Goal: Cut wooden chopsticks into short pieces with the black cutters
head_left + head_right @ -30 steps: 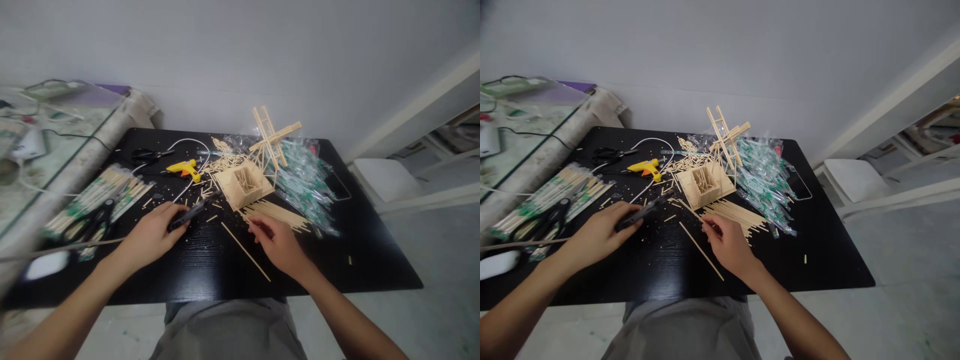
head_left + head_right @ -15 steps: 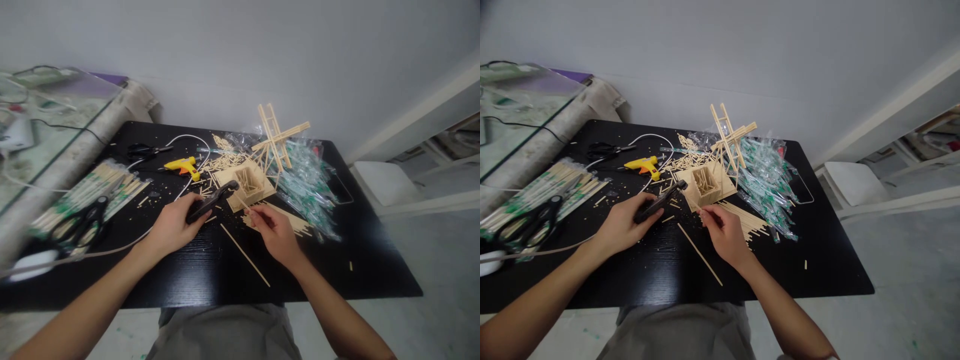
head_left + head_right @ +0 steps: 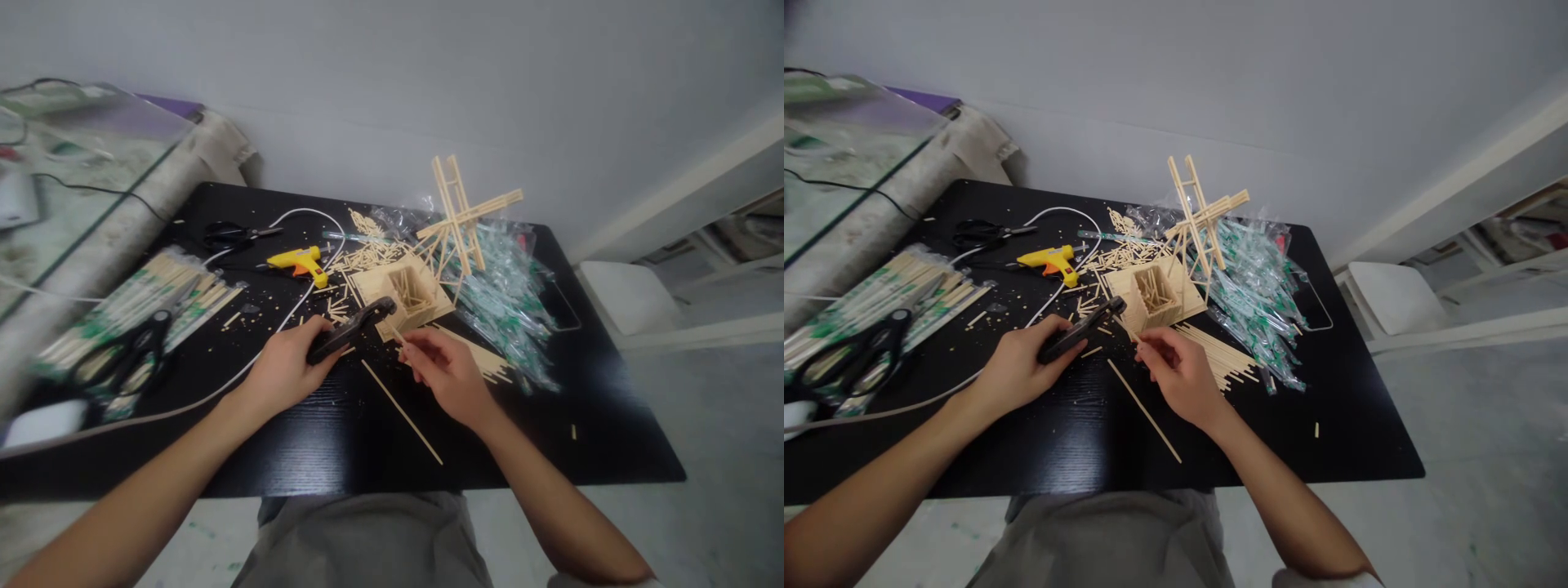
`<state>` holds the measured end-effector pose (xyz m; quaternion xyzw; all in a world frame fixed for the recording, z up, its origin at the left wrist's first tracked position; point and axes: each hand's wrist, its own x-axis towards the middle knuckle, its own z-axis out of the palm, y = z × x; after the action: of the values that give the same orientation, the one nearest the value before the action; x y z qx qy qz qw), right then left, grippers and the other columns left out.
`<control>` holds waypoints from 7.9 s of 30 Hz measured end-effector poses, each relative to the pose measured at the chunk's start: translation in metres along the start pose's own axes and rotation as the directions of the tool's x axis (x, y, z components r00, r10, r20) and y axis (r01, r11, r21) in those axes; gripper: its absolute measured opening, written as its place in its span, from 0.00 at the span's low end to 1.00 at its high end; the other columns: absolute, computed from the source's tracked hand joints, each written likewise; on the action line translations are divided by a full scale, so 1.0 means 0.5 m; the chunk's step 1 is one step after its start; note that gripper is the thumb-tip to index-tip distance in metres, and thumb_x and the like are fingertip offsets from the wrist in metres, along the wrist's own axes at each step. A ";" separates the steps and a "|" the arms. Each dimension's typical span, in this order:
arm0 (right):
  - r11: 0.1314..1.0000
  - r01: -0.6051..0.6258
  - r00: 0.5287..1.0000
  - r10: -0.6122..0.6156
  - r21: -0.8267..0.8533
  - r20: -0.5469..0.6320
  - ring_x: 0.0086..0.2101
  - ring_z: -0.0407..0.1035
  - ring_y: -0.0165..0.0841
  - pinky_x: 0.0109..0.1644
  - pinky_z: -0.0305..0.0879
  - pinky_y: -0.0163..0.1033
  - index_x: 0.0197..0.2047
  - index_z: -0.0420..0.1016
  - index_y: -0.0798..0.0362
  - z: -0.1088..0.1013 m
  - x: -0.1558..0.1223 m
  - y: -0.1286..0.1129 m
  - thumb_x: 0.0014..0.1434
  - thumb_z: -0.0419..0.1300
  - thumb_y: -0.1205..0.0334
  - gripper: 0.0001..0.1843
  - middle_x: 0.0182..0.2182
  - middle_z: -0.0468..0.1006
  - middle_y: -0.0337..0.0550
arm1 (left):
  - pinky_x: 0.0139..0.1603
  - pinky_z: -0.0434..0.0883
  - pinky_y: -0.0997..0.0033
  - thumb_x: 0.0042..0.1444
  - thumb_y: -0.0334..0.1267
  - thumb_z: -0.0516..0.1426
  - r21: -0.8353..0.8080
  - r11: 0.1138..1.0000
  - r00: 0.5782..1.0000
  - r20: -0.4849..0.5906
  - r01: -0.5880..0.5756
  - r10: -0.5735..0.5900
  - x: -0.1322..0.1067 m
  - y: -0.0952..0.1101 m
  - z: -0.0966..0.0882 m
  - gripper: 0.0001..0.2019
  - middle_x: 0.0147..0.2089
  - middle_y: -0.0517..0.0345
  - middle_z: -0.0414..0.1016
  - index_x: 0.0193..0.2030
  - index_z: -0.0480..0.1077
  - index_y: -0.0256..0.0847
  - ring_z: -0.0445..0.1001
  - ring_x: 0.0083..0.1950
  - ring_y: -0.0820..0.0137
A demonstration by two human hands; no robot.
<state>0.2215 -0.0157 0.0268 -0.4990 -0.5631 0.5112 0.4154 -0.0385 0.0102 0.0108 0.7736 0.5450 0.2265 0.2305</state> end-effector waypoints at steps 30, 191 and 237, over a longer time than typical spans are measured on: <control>0.985 0.025 0.998 -0.034 0.168 0.052 0.27 0.69 0.29 0.28 0.65 0.34 0.37 0.78 0.52 0.039 0.039 -0.027 0.59 0.71 0.44 0.19 0.27 0.77 0.38 | 0.35 0.71 0.70 0.65 0.48 0.58 -0.062 0.992 0.994 -0.001 -0.109 0.109 -0.011 0.000 0.019 0.13 0.37 0.58 0.80 0.48 0.71 0.42 0.79 0.34 0.66; 0.920 -0.136 0.944 0.008 0.368 0.329 0.18 0.55 0.22 0.20 0.44 0.32 0.35 0.78 0.56 0.037 0.043 -0.002 0.65 0.66 0.48 0.18 0.23 0.75 0.37 | 0.42 0.72 0.69 0.61 0.35 0.56 -0.076 0.986 0.979 0.128 -0.149 0.158 -0.003 -0.003 -0.011 0.10 0.42 0.55 0.82 0.48 0.73 0.42 0.81 0.41 0.65; 0.902 -0.101 0.950 -0.038 0.419 0.310 0.19 0.62 0.23 0.20 0.52 0.30 0.54 0.76 0.50 0.030 0.046 -0.002 0.66 0.66 0.55 0.16 0.27 0.81 0.35 | 0.21 0.55 0.73 0.64 0.50 0.58 -0.693 0.576 0.828 0.559 0.435 0.048 0.005 -0.001 -0.017 0.18 0.22 0.57 0.71 0.32 0.72 0.36 0.68 0.21 0.74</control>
<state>0.2031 0.0047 0.0247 -0.3175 -0.4864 0.7015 0.4129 -0.0435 0.0136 0.0175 0.5500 0.3860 0.1992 0.7133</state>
